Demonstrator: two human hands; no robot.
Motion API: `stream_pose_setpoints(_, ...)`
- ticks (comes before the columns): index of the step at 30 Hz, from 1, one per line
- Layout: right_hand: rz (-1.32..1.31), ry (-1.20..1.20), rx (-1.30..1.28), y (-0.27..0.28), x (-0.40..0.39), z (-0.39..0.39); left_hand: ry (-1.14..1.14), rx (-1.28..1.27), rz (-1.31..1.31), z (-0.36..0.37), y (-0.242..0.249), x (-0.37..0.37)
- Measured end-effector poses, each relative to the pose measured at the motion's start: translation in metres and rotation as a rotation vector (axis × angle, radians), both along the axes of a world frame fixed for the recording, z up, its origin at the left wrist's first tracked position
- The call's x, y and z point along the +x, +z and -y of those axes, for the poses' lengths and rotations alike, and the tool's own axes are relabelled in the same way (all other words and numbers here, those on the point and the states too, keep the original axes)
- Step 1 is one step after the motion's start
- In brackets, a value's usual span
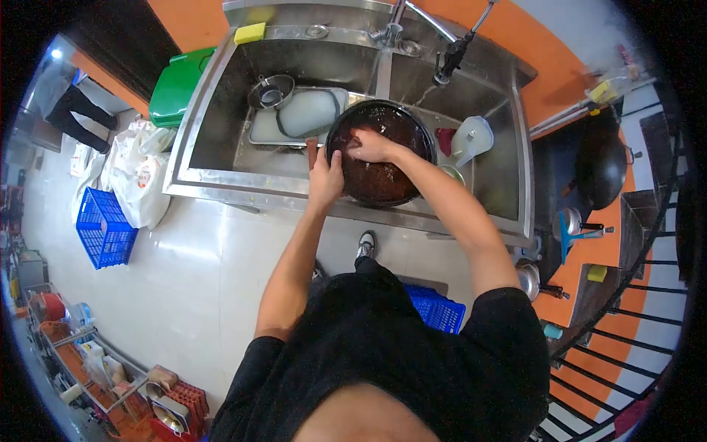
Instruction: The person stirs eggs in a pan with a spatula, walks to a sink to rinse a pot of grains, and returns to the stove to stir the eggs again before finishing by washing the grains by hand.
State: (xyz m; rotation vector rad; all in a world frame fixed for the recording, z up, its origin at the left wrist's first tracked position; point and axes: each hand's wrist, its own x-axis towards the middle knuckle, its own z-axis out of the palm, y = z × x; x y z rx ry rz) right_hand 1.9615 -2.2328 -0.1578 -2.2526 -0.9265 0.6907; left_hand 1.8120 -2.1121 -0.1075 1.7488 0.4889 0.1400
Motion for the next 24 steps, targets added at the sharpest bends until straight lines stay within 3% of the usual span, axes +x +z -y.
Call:
stream_pose_setpoints(3, -0.144, 0.126, -0.082, 0.06, -0.026, -0.003, -0.017, -0.036, -0.085, 0.001, 0.011, -0.003)
stream_pose_setpoints(5, -0.026, 0.167, -0.065, 0.039, -0.021, 0.001, 0.022, -0.072, -0.051, 0.004, 0.015, -0.004)
stream_pose_setpoints(7, -0.177, 0.263, -0.268, 0.069, -0.033, 0.002, 0.057, 0.017, 0.046, 0.004, -0.011, 0.003)
stream_pose_setpoints(9, -0.283, 0.257, -0.321, 0.041, -0.025, 0.003, 0.094, 0.105, 0.141, 0.003, -0.028, 0.007)
stream_pose_setpoints(11, -0.174, 0.495, -0.477, 0.027, -0.021, 0.005, 0.092, 0.065, 0.128, 0.002, -0.029, 0.007)
stream_pose_setpoints(12, -0.164, 0.432, -0.443, 0.067, -0.042, 0.006, 0.091, 0.064, 0.127, 0.001, -0.027, 0.007)
stream_pose_setpoints(15, -0.025, 0.514, -0.635, 0.049, -0.046, 0.006, 0.006, -0.002, 0.035, -0.002, -0.025, 0.007)
stream_pose_setpoints(19, 0.234, 0.637, -0.682, 0.031, -0.056, 0.006, 0.022, 0.003, 0.09, -0.002, -0.041, 0.01)
stream_pose_setpoints(24, 0.242, 0.424, -0.585, 0.012, -0.053, 0.007, 0.031, 0.065, 0.122, -0.001, -0.038, 0.009)
